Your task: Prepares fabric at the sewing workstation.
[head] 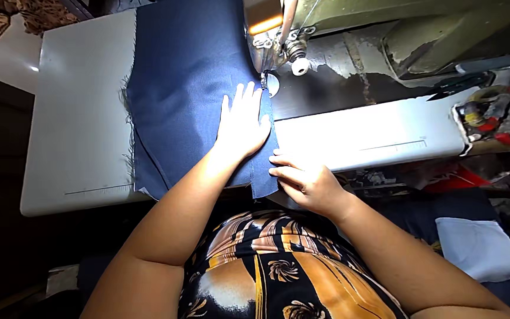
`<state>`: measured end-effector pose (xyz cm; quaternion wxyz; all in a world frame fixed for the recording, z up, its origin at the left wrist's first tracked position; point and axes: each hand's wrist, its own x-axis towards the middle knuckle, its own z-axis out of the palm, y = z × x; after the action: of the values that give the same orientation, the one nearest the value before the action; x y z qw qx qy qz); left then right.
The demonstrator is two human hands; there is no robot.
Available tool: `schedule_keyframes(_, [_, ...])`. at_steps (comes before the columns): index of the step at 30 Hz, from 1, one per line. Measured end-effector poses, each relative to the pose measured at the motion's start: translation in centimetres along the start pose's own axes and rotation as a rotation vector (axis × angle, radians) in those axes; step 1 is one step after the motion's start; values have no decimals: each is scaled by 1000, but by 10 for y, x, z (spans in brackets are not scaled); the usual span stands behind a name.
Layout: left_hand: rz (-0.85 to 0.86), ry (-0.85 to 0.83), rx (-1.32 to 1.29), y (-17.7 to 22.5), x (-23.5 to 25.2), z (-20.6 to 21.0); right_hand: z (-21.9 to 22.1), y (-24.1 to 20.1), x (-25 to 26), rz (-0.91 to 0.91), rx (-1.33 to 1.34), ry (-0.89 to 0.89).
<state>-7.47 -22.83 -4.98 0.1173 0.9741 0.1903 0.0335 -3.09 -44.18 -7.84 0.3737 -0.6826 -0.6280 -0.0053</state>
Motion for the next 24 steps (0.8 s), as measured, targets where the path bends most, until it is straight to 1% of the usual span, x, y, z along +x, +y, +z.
schedule_keyframes(9, [-25, -14, 19, 0, 4, -1, 1, 2, 1, 7, 12, 4])
schedule_keyframes(12, [-23, -15, 18, 1, 5, -2, -11, 1, 11, 58, 71, -62])
schedule_keyframes(15, [-22, -22, 11, 0, 5, -2, -30, 12, 47, 167, 134, -33])
schedule_keyframes(17, [-20, -19, 13, 0, 5, -1, -34, 29, 81, 258, 48, 29])
schedule_keyframes(18, [-18, -15, 15, 0, 5, 0, -34, 39, 99, 311, -20, 24])
schedule_keyframes(21, [-16, -7, 33, 0, 6, 1, -27, 63, 141, 464, -174, -89])
schedule_keyframes(22, [-23, -11, 35, 0, 6, 1, -22, 68, 148, 492, -179, -96])
schedule_keyframes(24, [-30, -10, 36, 0, 7, 2, -13, 76, 153, 512, -147, -37])
